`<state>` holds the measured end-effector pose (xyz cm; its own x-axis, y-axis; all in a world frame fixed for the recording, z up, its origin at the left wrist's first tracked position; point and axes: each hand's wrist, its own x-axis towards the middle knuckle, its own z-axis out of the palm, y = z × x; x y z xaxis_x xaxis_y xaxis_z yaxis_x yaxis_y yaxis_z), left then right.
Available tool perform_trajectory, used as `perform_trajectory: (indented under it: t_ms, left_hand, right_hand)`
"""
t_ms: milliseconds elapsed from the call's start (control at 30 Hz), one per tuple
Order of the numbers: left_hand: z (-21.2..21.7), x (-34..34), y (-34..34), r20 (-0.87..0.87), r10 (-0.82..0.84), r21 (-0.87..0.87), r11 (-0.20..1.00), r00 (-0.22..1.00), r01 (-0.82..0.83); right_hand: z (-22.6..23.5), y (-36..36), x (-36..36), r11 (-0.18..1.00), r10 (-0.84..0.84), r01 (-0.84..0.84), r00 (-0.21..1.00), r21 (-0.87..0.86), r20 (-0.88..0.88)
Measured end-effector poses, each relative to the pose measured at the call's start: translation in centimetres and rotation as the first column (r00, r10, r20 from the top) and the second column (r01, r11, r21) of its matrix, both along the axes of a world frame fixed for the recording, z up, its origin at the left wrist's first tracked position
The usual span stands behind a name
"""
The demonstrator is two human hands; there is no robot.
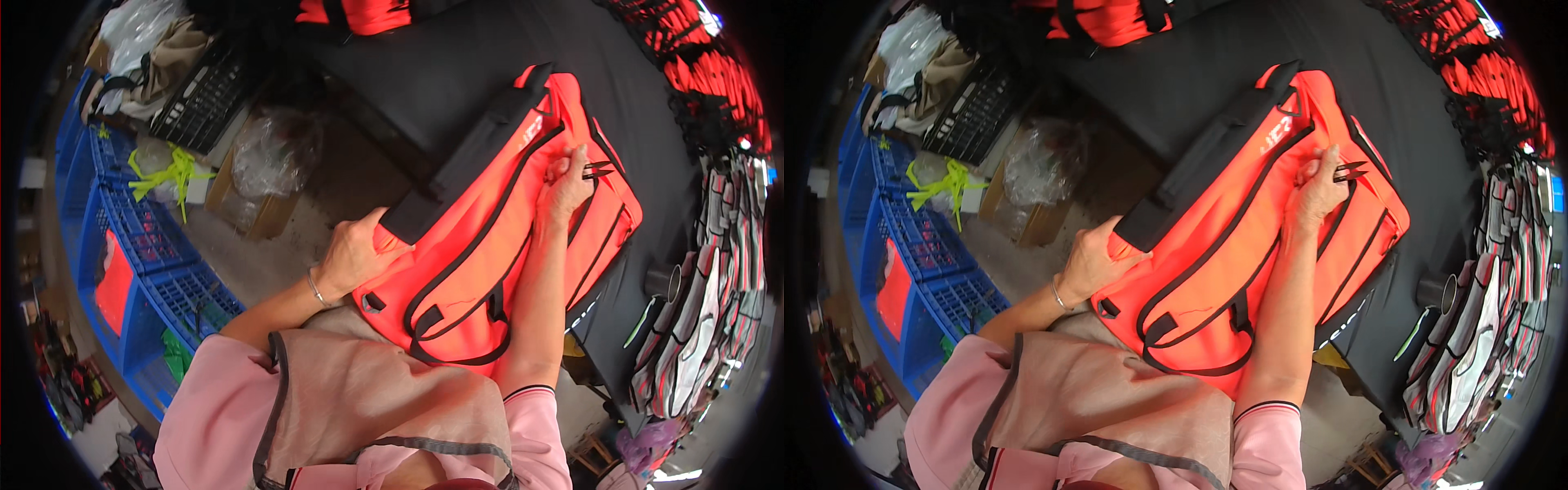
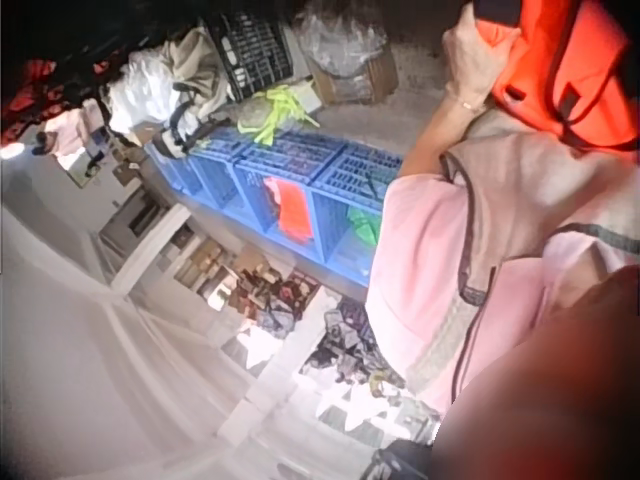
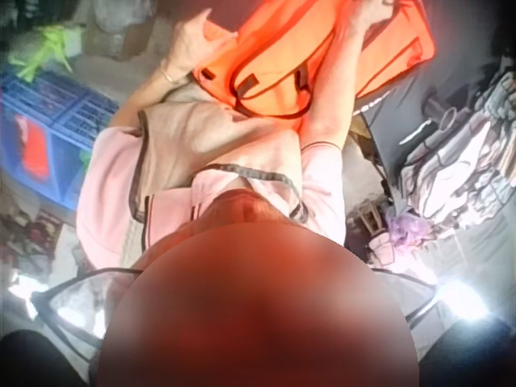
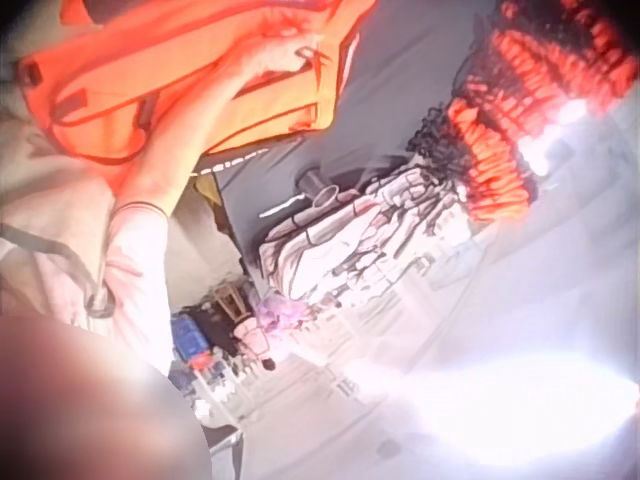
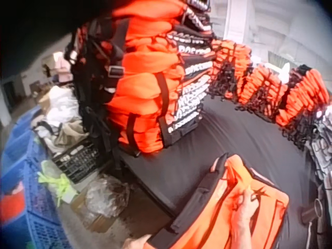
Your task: Inspecting and using a brush to clean or glue backpack components during manufacturing.
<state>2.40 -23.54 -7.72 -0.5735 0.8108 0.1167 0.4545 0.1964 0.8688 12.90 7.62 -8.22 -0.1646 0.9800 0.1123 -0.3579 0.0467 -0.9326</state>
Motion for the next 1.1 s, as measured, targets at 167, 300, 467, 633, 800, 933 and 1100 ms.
perform_trajectory:
  t_ms: [167, 300, 467, 633, 800, 933, 1100]
  left_hand:
    - [0.5, -1.2, 0.6, 0.061, -0.05, -0.053, 0.997, 0.997, 0.053]
    - [2.3, -5.2, 3.1, 0.111, -0.076, -0.012, 0.997, 0.991, 0.078]
    - [5.8, -8.2, 10.9, -0.11, -0.072, 0.006, 0.997, 0.991, 0.074]
    - [6.2, -11.2, 13.8, -0.064, -0.202, -0.225, 0.957, 0.977, 0.183]
    - [4.6, -12.7, 14.0, 0.284, -0.211, -0.165, 0.95, 0.935, 0.264]
    - [4.6, -13.4, 14.3, 0.379, -0.15, -0.229, 0.941, 0.913, 0.249]
    - [4.0, -13.8, 14.2, 0.533, -0.123, -0.189, 0.947, 0.837, 0.259]
  right_hand:
    - [0.3, 0.2, 0.5, 1.0, -0.005, 0.005, 1.0, 0.0, -0.021]
    - [0.4, 0.1, 0.1, 1.0, -0.011, 0.012, 1.0, 0.021, -0.011]
    - [0.3, -0.2, -0.3, 0.998, -0.055, 0.053, 0.997, 0.031, 0.051]
    - [0.8, -0.7, -0.1, 0.999, -0.037, 0.038, 0.999, -0.018, 0.035]
    - [0.2, -0.3, -0.1, 1.0, -0.023, 0.023, 0.999, -0.001, 0.04]
    - [0.4, -0.5, -0.1, 1.0, -0.027, 0.028, 0.998, -0.011, 0.059]
    - [0.4, -0.4, -0.3, 0.999, -0.053, 0.053, 0.998, 0.003, 0.027]
